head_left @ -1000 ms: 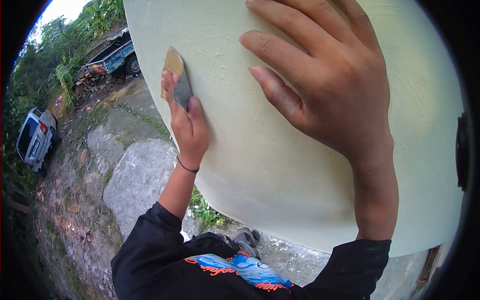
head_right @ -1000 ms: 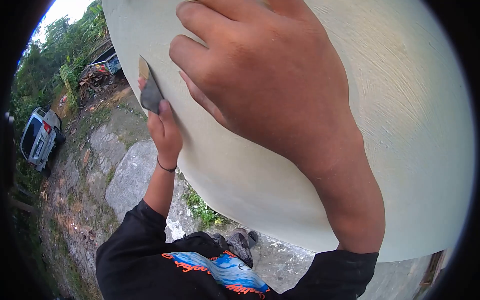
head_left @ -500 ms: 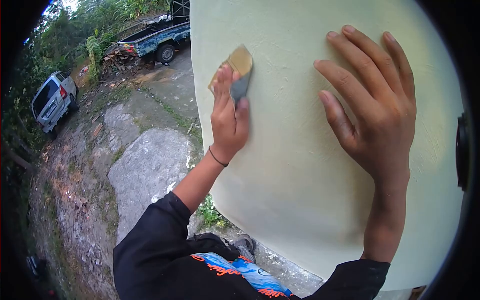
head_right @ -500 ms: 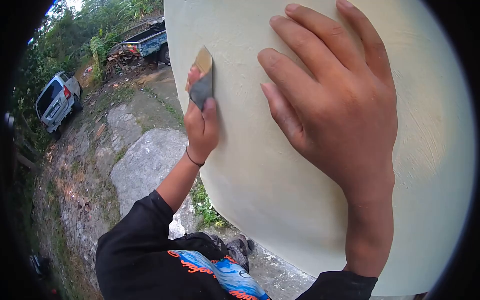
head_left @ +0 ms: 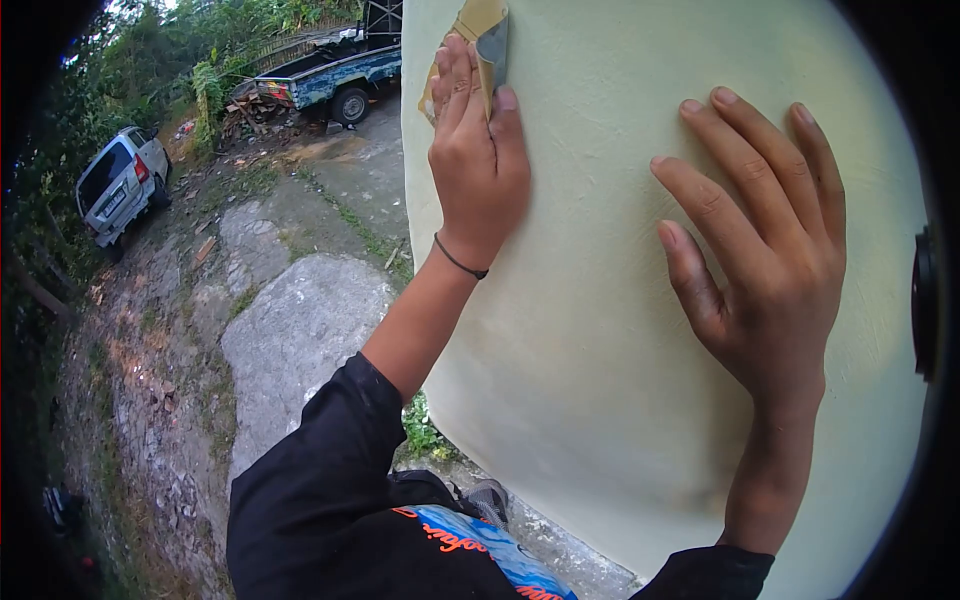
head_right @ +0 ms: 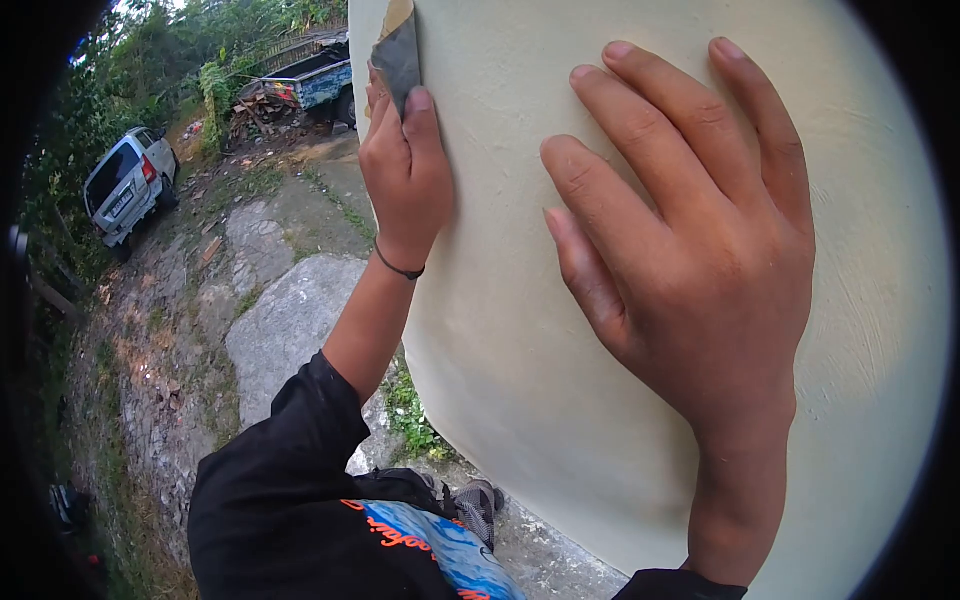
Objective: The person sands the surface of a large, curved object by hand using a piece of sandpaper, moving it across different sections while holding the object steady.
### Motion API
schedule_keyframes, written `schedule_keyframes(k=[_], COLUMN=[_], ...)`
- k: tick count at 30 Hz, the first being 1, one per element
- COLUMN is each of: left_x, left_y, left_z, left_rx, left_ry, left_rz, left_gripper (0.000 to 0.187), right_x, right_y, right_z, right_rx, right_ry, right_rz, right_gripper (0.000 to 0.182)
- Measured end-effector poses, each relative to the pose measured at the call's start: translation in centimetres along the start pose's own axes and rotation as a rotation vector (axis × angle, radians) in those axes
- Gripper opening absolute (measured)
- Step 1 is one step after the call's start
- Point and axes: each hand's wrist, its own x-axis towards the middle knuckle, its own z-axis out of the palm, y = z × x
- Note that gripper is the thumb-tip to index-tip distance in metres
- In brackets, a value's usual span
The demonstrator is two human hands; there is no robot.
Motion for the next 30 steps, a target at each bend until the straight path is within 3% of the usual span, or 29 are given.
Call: schedule_keyframes(k=[1, 2, 4, 6, 8, 10, 13, 14, 16, 19, 20, 22, 24, 25, 27, 28, 30], left_x=[0.2, -1.6, -7.3, -12.1, -10.6, -5.2, -0.9, -1.6, -4.7, -15.8, -16.5, -14.2, -6.2, -2.2, -0.3, -1.1, -5.3], left_y=[0.2, 1.2, 3.3, 4.5, 2.3, 0.6, -2.4, -2.2, -0.1, 3.5, 3.6, 0.6, -1.3, -2.3, -3.0, -3.5, -1.7], left_z=[0.5, 0.2, -0.9, -2.0, -2.3, -1.9, -1.9, -1.7, -1.2, -2.0, -2.3, -1.8, -1.8, -2.7, -2.9, -1.9, -1.3], left_rx=[0.008, 0.007, -0.060, -0.036, 0.039, 0.101, 0.085, 0.059, 0.015, -0.051, -0.013, 0.053, 0.001, -0.108, -0.217, -0.115, -0.067], left_ry=[0.102, 0.047, -0.157, -0.388, -0.343, -0.164, -0.071, -0.055, -0.025, -0.368, -0.416, -0.315, -0.098, -0.159, -0.225, -0.082, -0.047], left_rz=[0.046, 0.055, 0.053, 0.035, 0.183, 0.151, -0.039, -0.127, -0.004, 0.071, 0.096, 0.204, 0.071, -0.224, -0.520, -0.384, -0.137], left_gripper=[0.050, 0.052, 0.061, 0.058, 0.052, 0.048, 0.047, 0.046, 0.047, 0.051, 0.048, 0.045, 0.043, 0.044, 0.044, 0.045, 0.047], right_x=[0.0, 0.0, 0.1, 0.1, 0.3, 0.2, 0.2, 0.2, 0.2, 0.3, 0.3, 0.3, 0.3, 0.2, 0.2, 0.2, 0.1], right_y=[0.0, -0.1, -0.1, -0.1, 0.1, 0.1, 0.0, -0.1, -0.1, -0.1, 0.0, -0.1, 0.0, 0.0, 0.1, 0.1, 0.1], right_z=[0.0, 0.0, -0.2, -0.3, -0.2, -0.1, 0.0, 0.0, -0.1, -0.1, -0.1, -0.2, -0.2, -0.2, -0.1, -0.1, 0.0], right_rx=[0.000, -0.001, 0.014, 0.017, 0.024, 0.011, -0.034, -0.046, -0.052, -0.055, -0.057, -0.069, -0.043, -0.027, -0.036, -0.050, -0.068], right_ry=[0.002, 0.005, 0.003, -0.002, -0.010, -0.004, -0.015, -0.021, -0.026, -0.019, -0.015, -0.040, -0.039, -0.034, -0.038, -0.040, -0.039], right_rz=[-0.001, -0.003, 0.007, 0.009, 0.010, 0.002, -0.007, -0.009, -0.006, -0.008, -0.011, -0.005, -0.002, 0.006, -0.001, -0.009, -0.017], right_gripper=[0.019, 0.019, 0.020, 0.020, 0.019, 0.019, 0.019, 0.019, 0.019, 0.019, 0.019, 0.019, 0.019, 0.019, 0.019, 0.019, 0.019])
